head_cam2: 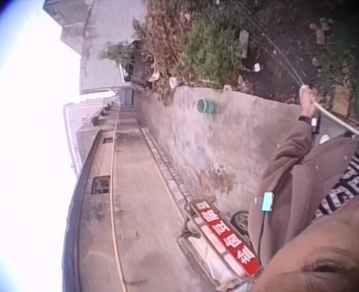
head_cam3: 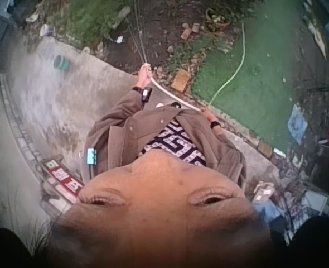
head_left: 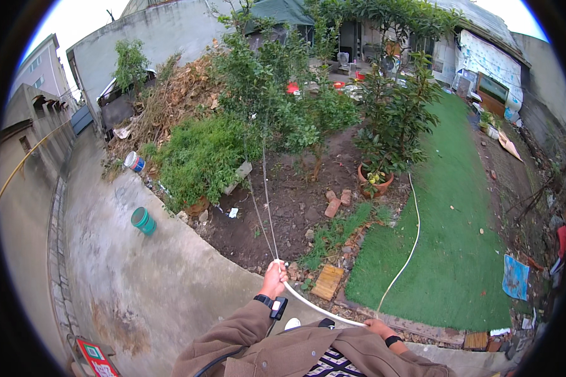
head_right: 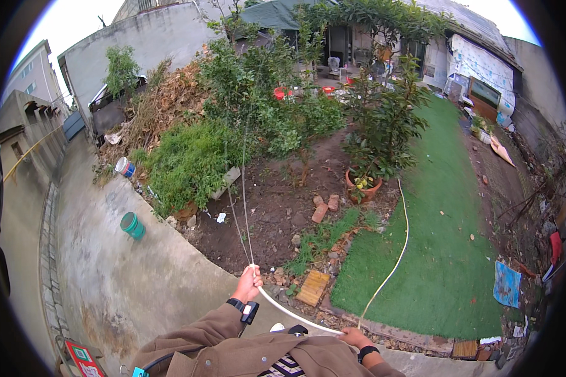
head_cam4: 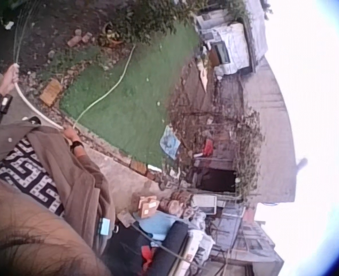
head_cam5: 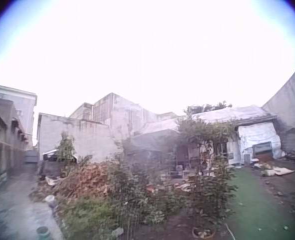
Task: The person holds a garden hose and sprays water onto various plants and the ground in a backyard. They move the hose back and forth to cover different areas, including potted plants and a patch of soil.
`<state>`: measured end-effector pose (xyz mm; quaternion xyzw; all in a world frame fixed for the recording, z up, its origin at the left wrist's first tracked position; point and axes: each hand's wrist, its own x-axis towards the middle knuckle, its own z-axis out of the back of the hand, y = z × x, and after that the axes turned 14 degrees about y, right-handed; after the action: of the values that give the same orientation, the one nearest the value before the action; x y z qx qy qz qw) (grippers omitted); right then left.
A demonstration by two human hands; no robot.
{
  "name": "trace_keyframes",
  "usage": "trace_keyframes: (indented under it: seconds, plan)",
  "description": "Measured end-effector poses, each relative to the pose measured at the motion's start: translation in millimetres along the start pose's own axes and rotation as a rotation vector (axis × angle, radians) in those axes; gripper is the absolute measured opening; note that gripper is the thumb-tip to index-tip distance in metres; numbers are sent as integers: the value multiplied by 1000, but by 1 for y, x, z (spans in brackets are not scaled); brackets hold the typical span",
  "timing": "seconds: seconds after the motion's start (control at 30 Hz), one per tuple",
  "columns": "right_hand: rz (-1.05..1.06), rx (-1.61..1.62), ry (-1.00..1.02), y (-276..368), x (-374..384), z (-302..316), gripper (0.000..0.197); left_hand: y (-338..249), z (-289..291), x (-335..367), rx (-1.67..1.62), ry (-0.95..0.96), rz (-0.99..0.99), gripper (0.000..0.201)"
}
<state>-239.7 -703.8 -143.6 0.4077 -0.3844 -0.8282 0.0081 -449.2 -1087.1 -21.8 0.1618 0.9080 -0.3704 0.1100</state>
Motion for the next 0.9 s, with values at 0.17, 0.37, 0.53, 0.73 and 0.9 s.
trace_keyframes:
  seconds: [0.17,0.37,0.53,0.73,0.9]
  plan:
    - [-14,-19,28,-6,2,-5,38,8,-20,3,78,195,-56,12]
    - [-17,52,15,2,-9,1,39,6,-19,-6,57,86,-56,10]
    - [6,-64,7,-3,-9,-7,41,13,-26,-7,83,139,-48,7]
    - [-160,1,123,-43,-11,-19,42,46,-59,-7,131,235,52,11]
    - [4,142,69,-44,1,-26,38,34,-43,-14,65,154,71,12]
